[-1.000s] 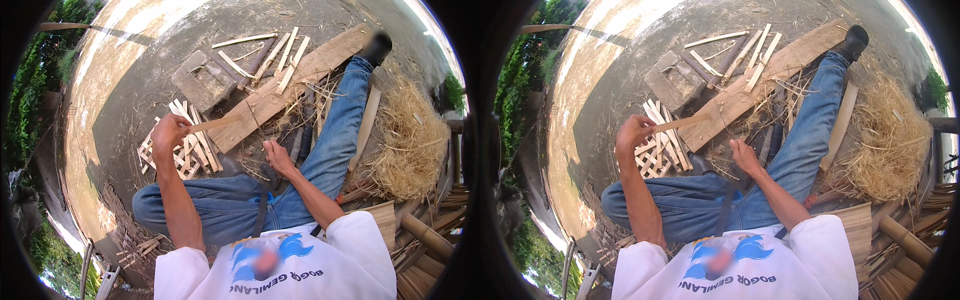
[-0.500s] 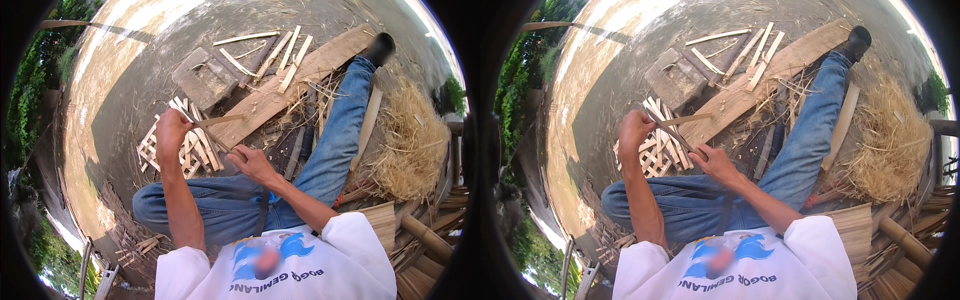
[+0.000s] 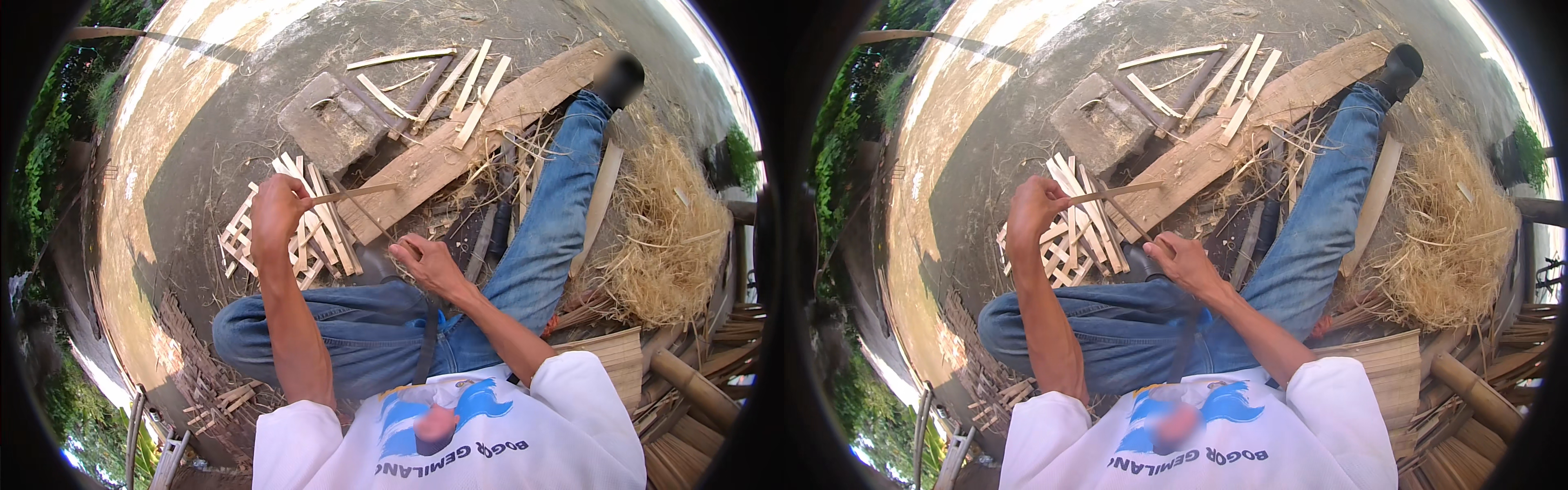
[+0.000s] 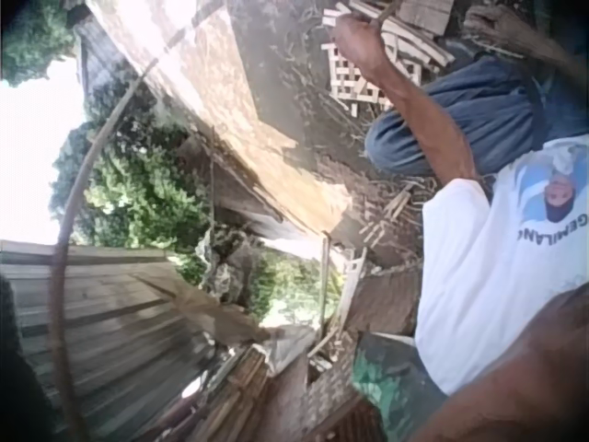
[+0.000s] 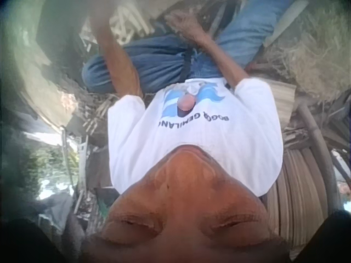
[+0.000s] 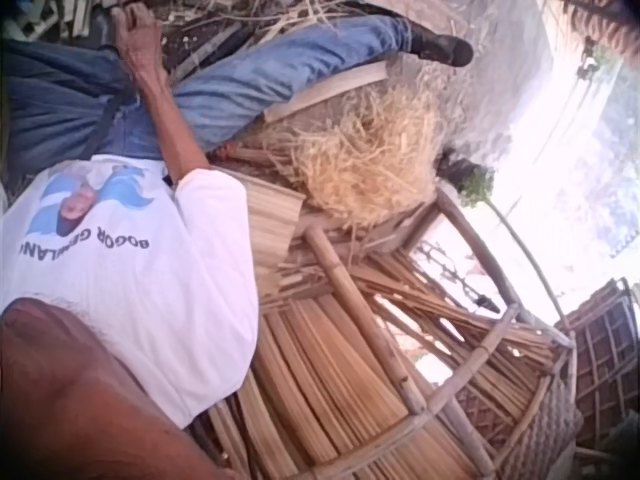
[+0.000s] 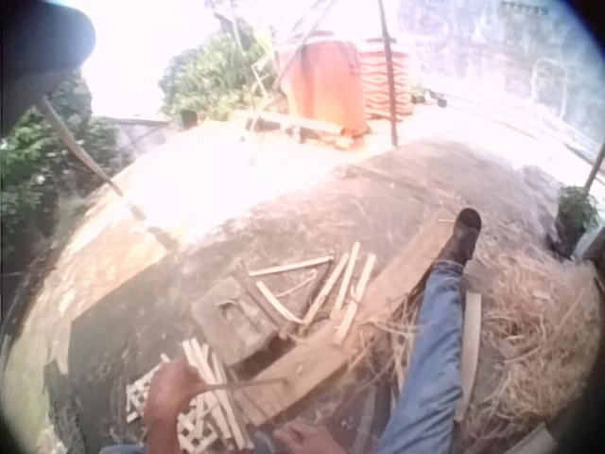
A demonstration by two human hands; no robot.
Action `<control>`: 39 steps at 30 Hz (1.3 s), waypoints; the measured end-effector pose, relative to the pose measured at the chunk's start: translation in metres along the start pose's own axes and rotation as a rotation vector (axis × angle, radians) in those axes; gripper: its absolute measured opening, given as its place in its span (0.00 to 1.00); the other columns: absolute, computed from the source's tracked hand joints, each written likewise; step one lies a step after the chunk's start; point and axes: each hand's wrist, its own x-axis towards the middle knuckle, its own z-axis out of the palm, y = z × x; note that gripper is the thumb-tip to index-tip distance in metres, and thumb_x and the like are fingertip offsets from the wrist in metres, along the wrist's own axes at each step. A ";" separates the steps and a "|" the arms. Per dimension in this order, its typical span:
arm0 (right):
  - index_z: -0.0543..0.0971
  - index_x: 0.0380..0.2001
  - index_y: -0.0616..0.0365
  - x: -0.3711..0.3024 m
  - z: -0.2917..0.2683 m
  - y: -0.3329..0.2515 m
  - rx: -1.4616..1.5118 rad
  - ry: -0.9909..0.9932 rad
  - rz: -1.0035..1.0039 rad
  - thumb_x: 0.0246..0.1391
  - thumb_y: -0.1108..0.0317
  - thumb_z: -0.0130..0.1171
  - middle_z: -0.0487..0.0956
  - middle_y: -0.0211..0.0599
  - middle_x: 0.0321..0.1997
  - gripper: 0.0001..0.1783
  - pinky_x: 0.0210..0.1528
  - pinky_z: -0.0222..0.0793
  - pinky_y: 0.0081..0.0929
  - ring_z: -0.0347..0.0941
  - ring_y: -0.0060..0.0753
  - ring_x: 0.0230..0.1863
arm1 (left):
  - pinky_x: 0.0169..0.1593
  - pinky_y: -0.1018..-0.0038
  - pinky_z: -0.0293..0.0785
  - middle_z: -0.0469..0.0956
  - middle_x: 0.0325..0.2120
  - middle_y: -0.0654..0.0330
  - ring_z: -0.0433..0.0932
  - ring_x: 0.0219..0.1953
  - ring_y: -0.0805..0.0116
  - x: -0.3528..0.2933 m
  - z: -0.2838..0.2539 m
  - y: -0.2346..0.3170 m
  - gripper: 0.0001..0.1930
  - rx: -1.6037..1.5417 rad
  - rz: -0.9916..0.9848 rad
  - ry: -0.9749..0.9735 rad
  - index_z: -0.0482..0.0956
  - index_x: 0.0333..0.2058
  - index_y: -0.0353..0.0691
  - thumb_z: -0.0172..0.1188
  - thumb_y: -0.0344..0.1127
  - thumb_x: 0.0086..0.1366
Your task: The person sits on the ground and uses a curved knife to shave thin strips from small wooden pieces. They repeatedly hold the wood, draw the blade along its length to remove shavings, and place the finished pieces aside.
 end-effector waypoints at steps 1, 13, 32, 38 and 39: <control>0.77 0.32 0.64 -0.001 0.005 -0.002 0.019 0.010 -0.051 0.67 0.52 0.59 0.73 0.51 0.21 0.22 0.31 0.67 0.43 0.70 0.49 0.23 | 0.38 0.61 0.79 0.85 0.25 0.54 0.84 0.28 0.62 0.000 0.000 0.001 0.05 0.008 0.013 0.003 0.89 0.32 0.40 0.72 0.34 0.58; 0.75 0.31 0.69 0.010 0.005 0.068 0.200 0.093 0.393 0.67 0.46 0.56 0.73 0.53 0.20 0.30 0.33 0.69 0.44 0.73 0.51 0.24 | 0.20 0.74 0.70 0.84 0.21 0.57 0.75 0.15 0.76 0.008 -0.001 -0.009 0.11 -0.225 -0.034 -0.139 0.88 0.44 0.39 0.68 0.30 0.62; 0.77 0.32 0.60 0.006 0.046 0.069 -0.026 0.186 0.017 0.61 0.48 0.66 0.75 0.50 0.21 0.23 0.31 0.68 0.45 0.72 0.58 0.24 | 0.17 0.84 0.60 0.77 0.27 0.67 0.68 0.21 0.82 0.048 0.019 -0.093 0.17 -0.692 -0.342 -0.676 0.79 0.59 0.37 0.58 0.30 0.73; 0.80 0.34 0.59 0.012 0.042 0.079 -0.091 0.235 0.080 0.62 0.46 0.64 0.77 0.54 0.23 0.23 0.31 0.69 0.45 0.75 0.60 0.26 | 0.17 0.83 0.58 0.77 0.24 0.67 0.67 0.19 0.84 0.047 0.018 -0.098 0.16 -0.655 -0.340 -0.642 0.81 0.58 0.42 0.58 0.31 0.74; 0.81 0.35 0.58 0.006 0.040 0.081 -0.100 0.225 0.056 0.62 0.46 0.64 0.77 0.54 0.23 0.23 0.32 0.69 0.46 0.75 0.60 0.26 | 0.17 0.83 0.58 0.76 0.23 0.67 0.67 0.19 0.84 0.042 0.019 -0.093 0.16 -0.631 -0.342 -0.637 0.81 0.58 0.43 0.59 0.32 0.74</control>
